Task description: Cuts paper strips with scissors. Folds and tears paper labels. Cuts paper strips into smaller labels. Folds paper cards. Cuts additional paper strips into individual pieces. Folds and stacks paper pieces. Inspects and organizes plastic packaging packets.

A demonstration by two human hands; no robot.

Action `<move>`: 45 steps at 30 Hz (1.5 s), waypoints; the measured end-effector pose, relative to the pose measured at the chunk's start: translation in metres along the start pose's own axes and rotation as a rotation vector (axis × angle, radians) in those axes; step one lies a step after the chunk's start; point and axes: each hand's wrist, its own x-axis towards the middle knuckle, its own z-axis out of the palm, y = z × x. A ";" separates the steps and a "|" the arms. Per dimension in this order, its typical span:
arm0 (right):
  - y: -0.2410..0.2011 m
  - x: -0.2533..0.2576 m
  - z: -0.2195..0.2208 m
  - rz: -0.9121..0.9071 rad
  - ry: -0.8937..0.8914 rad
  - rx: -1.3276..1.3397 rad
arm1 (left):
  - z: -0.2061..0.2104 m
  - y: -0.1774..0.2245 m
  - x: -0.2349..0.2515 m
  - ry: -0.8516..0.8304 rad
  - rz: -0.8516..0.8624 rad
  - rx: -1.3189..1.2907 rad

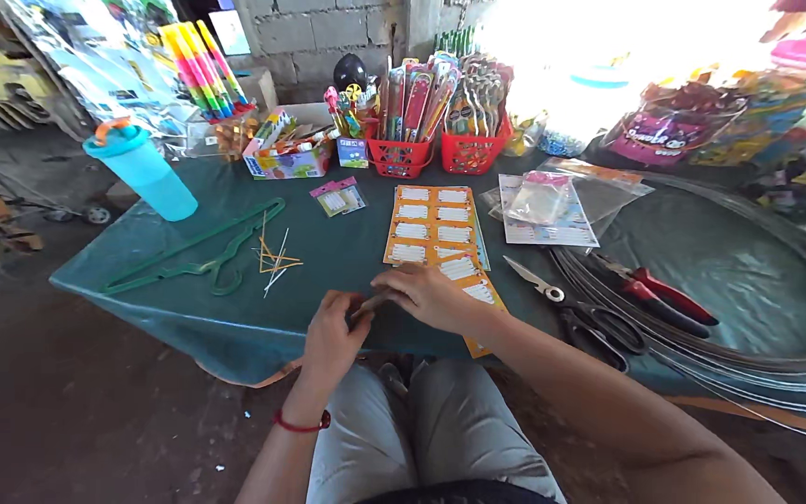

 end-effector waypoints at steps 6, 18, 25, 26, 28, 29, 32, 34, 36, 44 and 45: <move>-0.013 -0.008 -0.002 0.306 -0.107 -0.137 | 0.004 0.003 0.003 -0.026 0.041 0.063; 0.034 0.016 -0.061 0.262 0.016 0.316 | -0.011 0.019 0.094 -0.347 -0.056 -0.406; 0.054 0.017 -0.053 0.431 0.554 0.589 | 0.016 0.042 0.142 -0.351 -0.166 -0.928; 0.056 0.017 -0.050 0.445 0.601 0.622 | 0.022 0.043 0.144 -0.366 -0.191 -1.003; 0.058 0.017 -0.046 0.472 0.629 0.619 | 0.036 0.047 0.142 -0.329 -0.242 -1.091; 0.058 0.016 -0.044 0.488 0.623 0.583 | 0.042 0.047 0.140 -0.305 -0.258 -1.111; 0.055 0.014 -0.045 0.530 0.574 0.415 | 0.047 0.042 0.137 -0.283 -0.270 -1.077; 0.054 0.013 -0.046 0.535 0.528 0.319 | 0.045 0.033 0.134 -0.290 -0.269 -1.031; 0.054 0.011 -0.045 0.523 0.501 0.276 | 0.045 0.028 0.132 -0.289 -0.259 -1.008; 0.059 0.003 -0.047 0.498 0.639 0.414 | 0.045 0.026 0.135 -0.218 -0.251 -1.030; 0.061 0.003 -0.047 0.480 0.679 0.523 | 0.045 0.026 0.135 -0.205 -0.258 -1.023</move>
